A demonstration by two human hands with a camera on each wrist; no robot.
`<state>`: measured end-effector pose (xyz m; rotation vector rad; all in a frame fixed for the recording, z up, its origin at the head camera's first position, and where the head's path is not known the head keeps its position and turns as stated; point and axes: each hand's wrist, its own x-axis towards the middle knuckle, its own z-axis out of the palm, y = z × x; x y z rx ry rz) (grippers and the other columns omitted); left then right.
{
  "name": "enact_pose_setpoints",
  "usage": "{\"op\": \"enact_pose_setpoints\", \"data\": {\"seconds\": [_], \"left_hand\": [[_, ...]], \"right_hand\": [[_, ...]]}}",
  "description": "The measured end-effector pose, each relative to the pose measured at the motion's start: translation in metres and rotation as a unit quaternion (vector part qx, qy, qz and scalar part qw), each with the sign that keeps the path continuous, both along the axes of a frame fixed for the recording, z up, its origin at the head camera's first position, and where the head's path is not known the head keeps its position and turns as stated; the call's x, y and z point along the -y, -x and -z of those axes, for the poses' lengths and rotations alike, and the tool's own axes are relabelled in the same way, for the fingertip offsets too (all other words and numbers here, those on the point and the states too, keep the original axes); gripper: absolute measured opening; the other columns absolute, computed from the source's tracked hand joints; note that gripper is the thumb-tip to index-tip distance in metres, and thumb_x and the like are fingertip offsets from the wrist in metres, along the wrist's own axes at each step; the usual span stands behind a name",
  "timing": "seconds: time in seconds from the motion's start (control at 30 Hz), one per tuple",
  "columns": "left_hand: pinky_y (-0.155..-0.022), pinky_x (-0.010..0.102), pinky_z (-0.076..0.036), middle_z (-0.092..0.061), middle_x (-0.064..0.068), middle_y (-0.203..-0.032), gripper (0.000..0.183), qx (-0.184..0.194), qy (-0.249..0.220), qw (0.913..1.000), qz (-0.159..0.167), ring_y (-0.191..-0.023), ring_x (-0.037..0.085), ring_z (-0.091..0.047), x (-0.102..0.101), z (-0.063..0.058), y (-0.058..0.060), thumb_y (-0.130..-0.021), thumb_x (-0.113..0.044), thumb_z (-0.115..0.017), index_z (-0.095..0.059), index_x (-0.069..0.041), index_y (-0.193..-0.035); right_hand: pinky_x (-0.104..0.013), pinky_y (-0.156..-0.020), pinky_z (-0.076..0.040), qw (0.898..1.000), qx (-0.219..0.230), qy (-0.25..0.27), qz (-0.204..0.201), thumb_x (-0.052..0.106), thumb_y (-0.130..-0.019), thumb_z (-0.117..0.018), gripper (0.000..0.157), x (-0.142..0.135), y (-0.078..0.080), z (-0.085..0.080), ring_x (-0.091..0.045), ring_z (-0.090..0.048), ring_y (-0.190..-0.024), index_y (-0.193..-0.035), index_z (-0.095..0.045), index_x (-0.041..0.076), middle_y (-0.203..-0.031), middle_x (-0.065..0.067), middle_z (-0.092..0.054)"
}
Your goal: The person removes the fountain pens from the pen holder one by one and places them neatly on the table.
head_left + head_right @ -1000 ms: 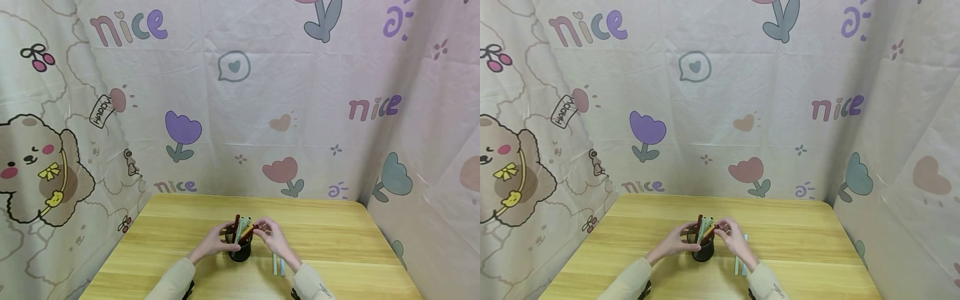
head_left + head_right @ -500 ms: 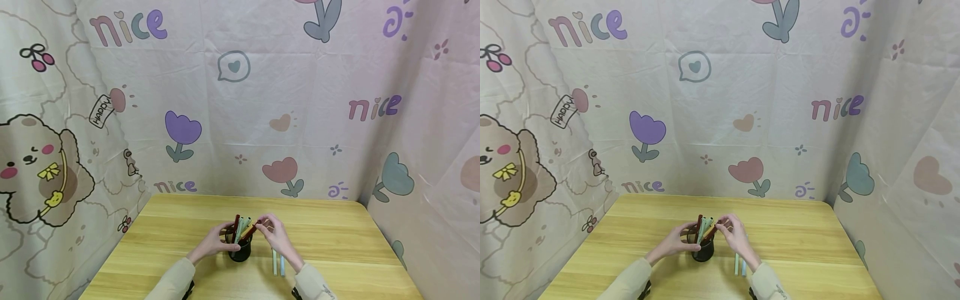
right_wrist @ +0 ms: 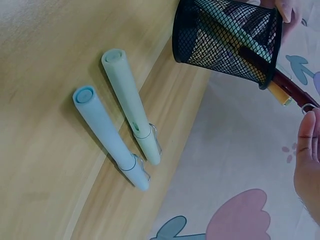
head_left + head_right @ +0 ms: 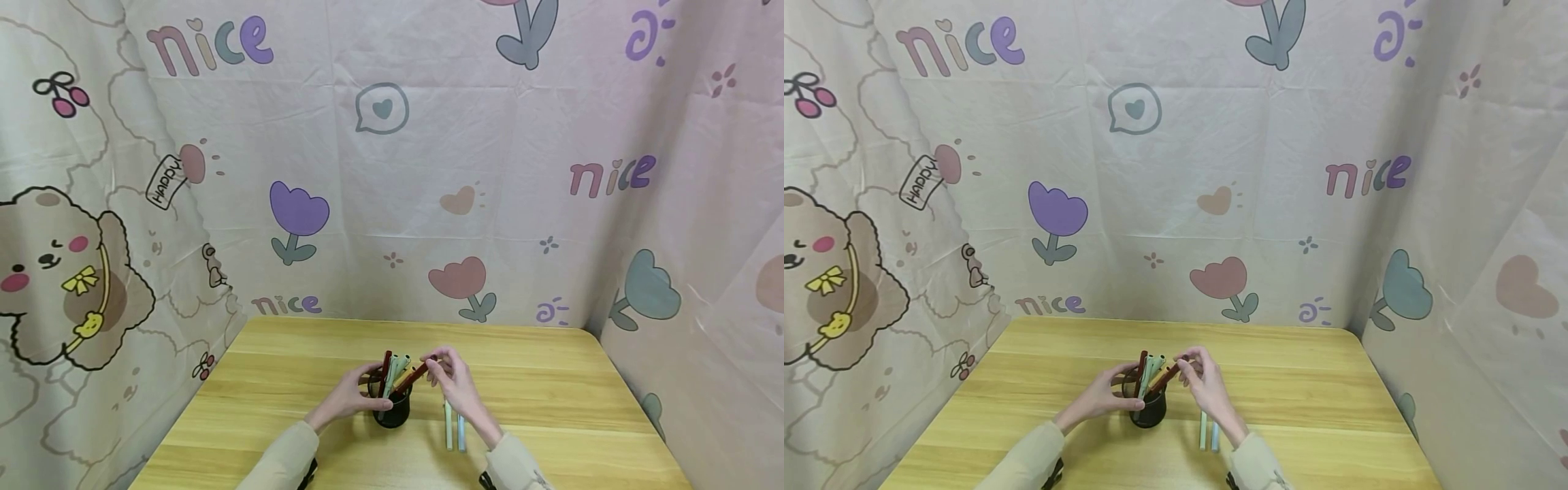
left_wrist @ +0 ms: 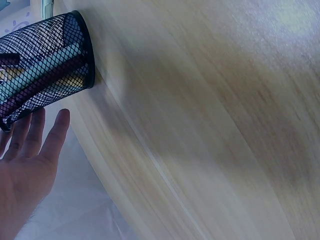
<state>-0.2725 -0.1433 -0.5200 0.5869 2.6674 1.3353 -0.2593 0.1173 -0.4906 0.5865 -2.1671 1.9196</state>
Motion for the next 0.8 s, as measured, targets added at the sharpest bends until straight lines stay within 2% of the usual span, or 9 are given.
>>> {"op": "enact_pose_setpoints", "data": {"seconds": [0.17,0.3,0.43,0.53,0.67,0.8], "left_hand": [[-0.107,0.075,-0.038,-0.047,0.022,-0.153,0.091,-0.002,0.001,1.0,0.001,-0.137,0.049,-0.045,0.0,0.0,0.0,-0.076,-0.043,-0.087,-0.044,-0.012,-0.151],[-0.107,0.075,-0.038,-0.047,0.022,-0.153,0.092,-0.003,0.001,1.0,0.001,-0.137,0.049,-0.046,0.0,0.001,0.0,-0.076,-0.043,-0.087,-0.044,-0.012,-0.151],[-0.106,0.076,-0.038,-0.047,0.022,-0.153,0.092,-0.002,0.001,1.0,0.0,-0.137,0.049,-0.045,0.0,0.001,0.0,-0.076,-0.043,-0.087,-0.044,-0.012,-0.151],[-0.106,0.076,-0.037,-0.046,0.022,-0.153,0.092,-0.001,0.003,1.0,-0.002,-0.137,0.049,-0.044,0.0,0.001,0.0,-0.076,-0.043,-0.087,-0.044,-0.013,-0.151],[-0.106,0.077,-0.037,-0.046,0.022,-0.153,0.092,-0.001,0.002,1.0,-0.003,-0.137,0.05,-0.044,0.0,0.002,0.0,-0.075,-0.043,-0.087,-0.044,-0.013,-0.151],[-0.106,0.077,-0.037,-0.046,0.022,-0.153,0.091,0.0,-0.002,1.0,-0.003,-0.137,0.049,-0.044,0.0,0.002,0.0,-0.075,-0.042,-0.087,-0.044,-0.014,-0.151]], "right_hand": [[-0.03,-0.062,-0.061,0.999,-0.03,0.015,-0.016,0.005,-0.106,-0.046,0.018,-0.005,0.001,0.001,-0.021,-0.066,-0.071,-0.113,-0.044,-0.011,-0.111,-0.038,-0.066],[-0.03,-0.065,-0.062,0.999,-0.013,0.036,-0.023,0.008,-0.108,-0.041,0.021,-0.008,0.001,0.001,-0.018,-0.068,-0.072,-0.116,-0.039,-0.012,-0.113,-0.04,-0.065],[-0.029,-0.066,-0.063,0.998,0.009,0.06,-0.016,0.011,-0.109,-0.039,0.018,-0.011,0.001,0.002,-0.01,-0.068,-0.071,-0.117,-0.038,-0.006,-0.112,-0.044,-0.063],[-0.029,-0.065,-0.063,0.997,0.011,0.073,-0.008,0.012,-0.11,-0.037,0.019,-0.013,0.001,0.004,-0.008,-0.068,-0.07,-0.118,-0.036,-0.006,-0.112,-0.043,-0.063],[-0.029,-0.067,-0.064,0.995,0.019,0.095,-0.01,0.014,-0.111,-0.032,0.028,-0.016,0.0,0.004,-0.009,-0.069,-0.071,-0.121,-0.029,-0.012,-0.115,-0.045,-0.06],[-0.03,-0.07,-0.065,0.992,0.044,0.116,-0.009,0.02,-0.112,-0.026,0.032,-0.018,-0.002,0.004,-0.012,-0.071,-0.072,-0.121,-0.024,-0.011,-0.118,-0.047,-0.058]]}}
